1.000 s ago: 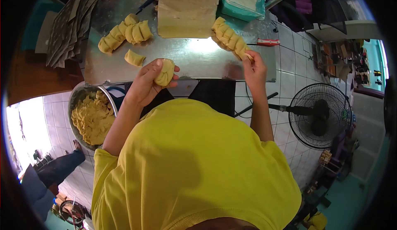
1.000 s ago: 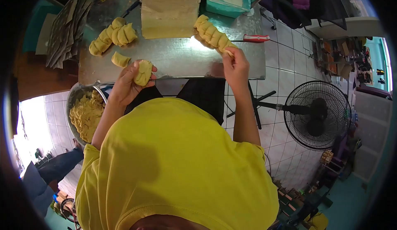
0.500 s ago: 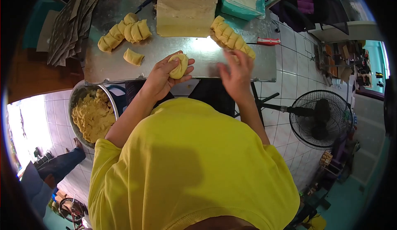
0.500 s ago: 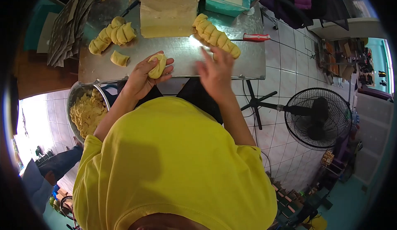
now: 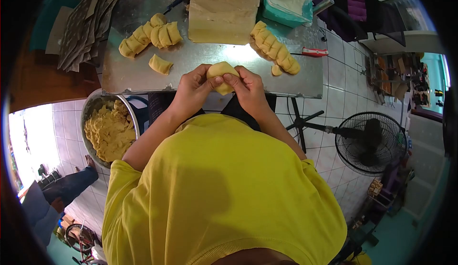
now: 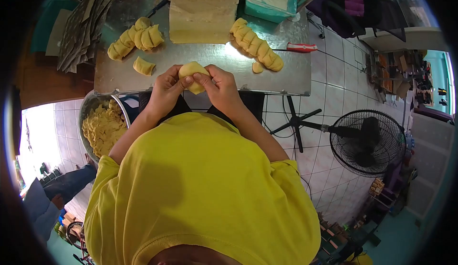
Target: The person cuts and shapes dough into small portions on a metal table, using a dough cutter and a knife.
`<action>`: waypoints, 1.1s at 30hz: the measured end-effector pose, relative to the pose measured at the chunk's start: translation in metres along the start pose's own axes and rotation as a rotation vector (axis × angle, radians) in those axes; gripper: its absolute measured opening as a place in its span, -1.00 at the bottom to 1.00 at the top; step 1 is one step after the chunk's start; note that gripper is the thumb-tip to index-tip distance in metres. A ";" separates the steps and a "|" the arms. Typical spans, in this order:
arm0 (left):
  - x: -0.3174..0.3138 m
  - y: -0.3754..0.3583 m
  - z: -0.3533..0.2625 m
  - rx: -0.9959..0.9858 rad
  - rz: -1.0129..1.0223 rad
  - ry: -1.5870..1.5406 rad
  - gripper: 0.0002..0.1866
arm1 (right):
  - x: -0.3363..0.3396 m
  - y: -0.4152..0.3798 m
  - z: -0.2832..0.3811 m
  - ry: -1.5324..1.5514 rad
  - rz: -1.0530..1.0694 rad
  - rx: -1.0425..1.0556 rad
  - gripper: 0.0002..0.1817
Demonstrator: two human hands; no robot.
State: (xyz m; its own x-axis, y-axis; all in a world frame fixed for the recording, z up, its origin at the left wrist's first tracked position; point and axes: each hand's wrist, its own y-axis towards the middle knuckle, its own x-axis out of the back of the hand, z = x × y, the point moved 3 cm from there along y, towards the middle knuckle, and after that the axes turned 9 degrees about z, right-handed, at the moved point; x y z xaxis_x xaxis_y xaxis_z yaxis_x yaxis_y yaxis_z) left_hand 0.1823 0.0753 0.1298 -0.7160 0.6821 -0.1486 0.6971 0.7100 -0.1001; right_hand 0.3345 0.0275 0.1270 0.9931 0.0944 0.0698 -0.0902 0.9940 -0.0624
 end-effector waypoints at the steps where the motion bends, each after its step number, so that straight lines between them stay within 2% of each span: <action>1: 0.002 0.001 0.000 0.024 -0.022 -0.026 -0.68 | -0.001 0.001 0.001 0.095 0.011 -0.035 -0.80; 2: 0.002 0.001 -0.001 0.023 -0.026 -0.025 -0.68 | -0.006 0.001 0.004 0.095 0.016 -0.034 -0.80; 4: 0.002 0.001 -0.002 0.015 -0.052 0.004 -0.72 | -0.014 0.003 0.014 0.459 -0.151 0.007 -0.78; 8: -0.003 0.000 -0.001 -0.017 -0.016 0.077 -0.72 | -0.009 0.008 0.015 0.397 -0.144 0.024 -0.76; 10: -0.003 0.000 0.005 0.041 -0.013 0.115 -0.69 | -0.004 0.011 0.014 0.044 -0.056 0.134 -0.76; 13: -0.005 0.000 0.004 0.061 -0.027 0.114 -0.66 | -0.005 0.013 0.015 0.121 -0.109 0.038 -0.76; 17: -0.007 -0.004 0.001 0.136 0.023 0.066 -0.64 | -0.008 0.015 0.016 0.229 -0.138 0.036 -0.75; 20: 0.001 -0.004 0.005 0.041 -0.045 -0.053 -0.66 | -0.005 0.014 0.022 0.339 -0.031 0.036 -0.76; 22: 0.007 -0.004 0.008 0.166 0.137 0.261 -0.74 | -0.001 0.015 0.022 0.199 0.129 0.077 -0.77; 23: 0.006 -0.004 0.008 0.166 0.139 0.259 -0.74 | 0.000 0.018 0.020 0.199 0.128 0.075 -0.77; 25: 0.002 -0.004 0.002 0.235 0.162 0.366 -0.77 | 0.001 0.021 0.022 -0.164 0.126 0.214 -0.77; 26: 0.001 -0.004 0.000 0.235 0.162 0.367 -0.77 | 0.000 0.021 0.021 -0.163 0.126 0.215 -0.77; 28: -0.002 -0.005 -0.003 0.211 0.137 0.405 -0.77 | -0.003 0.019 0.014 -0.001 0.024 0.061 -0.77; 29: -0.003 -0.004 -0.003 0.211 0.135 0.406 -0.77 | -0.006 0.018 0.013 0.000 0.026 0.061 -0.77; 31: 0.000 -0.004 -0.005 0.065 0.006 0.215 -0.74 | -0.008 0.015 0.008 0.172 -0.066 0.006 -0.77; 33: 0.002 -0.005 -0.005 0.055 -0.013 0.160 -0.73 | -0.010 0.012 0.011 0.276 -0.013 -0.025 -0.78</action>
State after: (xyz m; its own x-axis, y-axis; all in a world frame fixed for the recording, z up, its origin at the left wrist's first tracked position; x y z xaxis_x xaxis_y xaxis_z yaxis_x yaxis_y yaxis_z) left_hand 0.1772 0.0735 0.1351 -0.7187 0.6952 0.0114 0.6856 0.7113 -0.1549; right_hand 0.3225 0.0395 0.1362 0.9775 0.0590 -0.2027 -0.0783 0.9930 -0.0884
